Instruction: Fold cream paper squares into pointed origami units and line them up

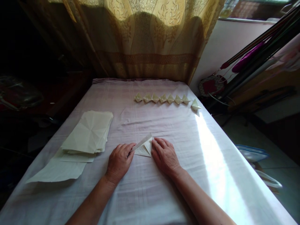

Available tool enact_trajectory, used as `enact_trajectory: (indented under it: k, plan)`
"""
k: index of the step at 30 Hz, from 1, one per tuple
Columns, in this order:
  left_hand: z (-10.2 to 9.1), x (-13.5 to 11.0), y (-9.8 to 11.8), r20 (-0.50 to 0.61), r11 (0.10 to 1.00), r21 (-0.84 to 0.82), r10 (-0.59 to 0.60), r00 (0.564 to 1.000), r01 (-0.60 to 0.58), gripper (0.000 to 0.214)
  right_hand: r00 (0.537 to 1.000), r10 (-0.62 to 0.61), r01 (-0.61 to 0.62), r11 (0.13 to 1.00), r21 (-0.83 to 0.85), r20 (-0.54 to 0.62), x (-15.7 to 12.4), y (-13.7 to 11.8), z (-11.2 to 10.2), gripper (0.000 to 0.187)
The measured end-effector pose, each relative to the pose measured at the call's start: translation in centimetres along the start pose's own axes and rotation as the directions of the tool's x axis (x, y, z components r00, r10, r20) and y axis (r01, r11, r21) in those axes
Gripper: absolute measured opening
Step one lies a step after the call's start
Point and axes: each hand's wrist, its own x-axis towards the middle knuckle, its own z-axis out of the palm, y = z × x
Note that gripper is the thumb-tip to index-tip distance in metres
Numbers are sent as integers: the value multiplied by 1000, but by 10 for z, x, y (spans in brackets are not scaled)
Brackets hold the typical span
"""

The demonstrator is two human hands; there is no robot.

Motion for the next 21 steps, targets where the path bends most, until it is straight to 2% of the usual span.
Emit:
enact_trajectory:
  k: [7, 11, 14, 17, 21]
  plan:
    - [-3, -2, 3, 97, 985, 88, 140, 985, -149, 41, 996, -46, 44, 999, 22, 79, 7, -2, -2, 32]
    - [-3, -1, 3, 106, 976, 51, 206, 973, -213, 40, 996, -30, 26, 999, 42, 90, 8, -1, -4, 29]
    - [-2, -2, 2, 110, 971, -14, 240, 965, -239, 40, 997, -31, 27, 999, 47, 75, 8, -1, -4, 31]
    - [-2, -3, 3, 159, 965, -56, 261, 952, -255, 46, 999, -31, 28, 998, 57, 44, 6, 1, -2, 30]
    - [-3, -3, 4, 196, 966, -75, 256, 947, -245, 46, 998, 5, 0, 995, 96, -58, 3, 6, 2, 24]
